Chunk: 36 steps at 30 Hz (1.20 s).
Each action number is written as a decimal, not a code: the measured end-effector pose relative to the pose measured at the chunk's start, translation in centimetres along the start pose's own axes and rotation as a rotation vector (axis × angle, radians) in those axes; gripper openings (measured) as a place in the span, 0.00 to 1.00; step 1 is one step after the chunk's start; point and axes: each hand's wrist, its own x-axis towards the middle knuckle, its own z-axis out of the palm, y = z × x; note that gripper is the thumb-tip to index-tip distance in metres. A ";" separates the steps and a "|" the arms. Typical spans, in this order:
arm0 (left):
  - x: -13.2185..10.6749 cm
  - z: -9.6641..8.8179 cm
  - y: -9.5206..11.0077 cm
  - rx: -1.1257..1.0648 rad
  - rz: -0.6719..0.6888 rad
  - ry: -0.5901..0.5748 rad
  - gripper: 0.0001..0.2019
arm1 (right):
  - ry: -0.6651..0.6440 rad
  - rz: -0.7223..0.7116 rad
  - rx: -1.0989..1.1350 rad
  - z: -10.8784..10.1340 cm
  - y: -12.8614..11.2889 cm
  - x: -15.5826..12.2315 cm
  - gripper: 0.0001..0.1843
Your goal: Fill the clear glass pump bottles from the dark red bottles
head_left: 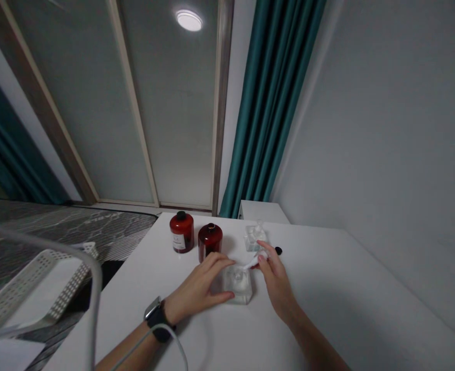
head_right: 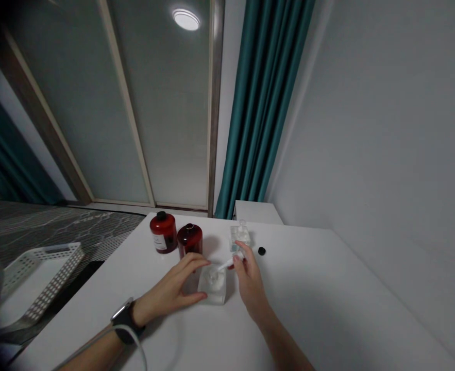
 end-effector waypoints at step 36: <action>-0.2 0.3 -0.5 0.019 -0.002 0.002 0.29 | -0.617 0.116 -0.178 -4.3 0.2 1.8 0.14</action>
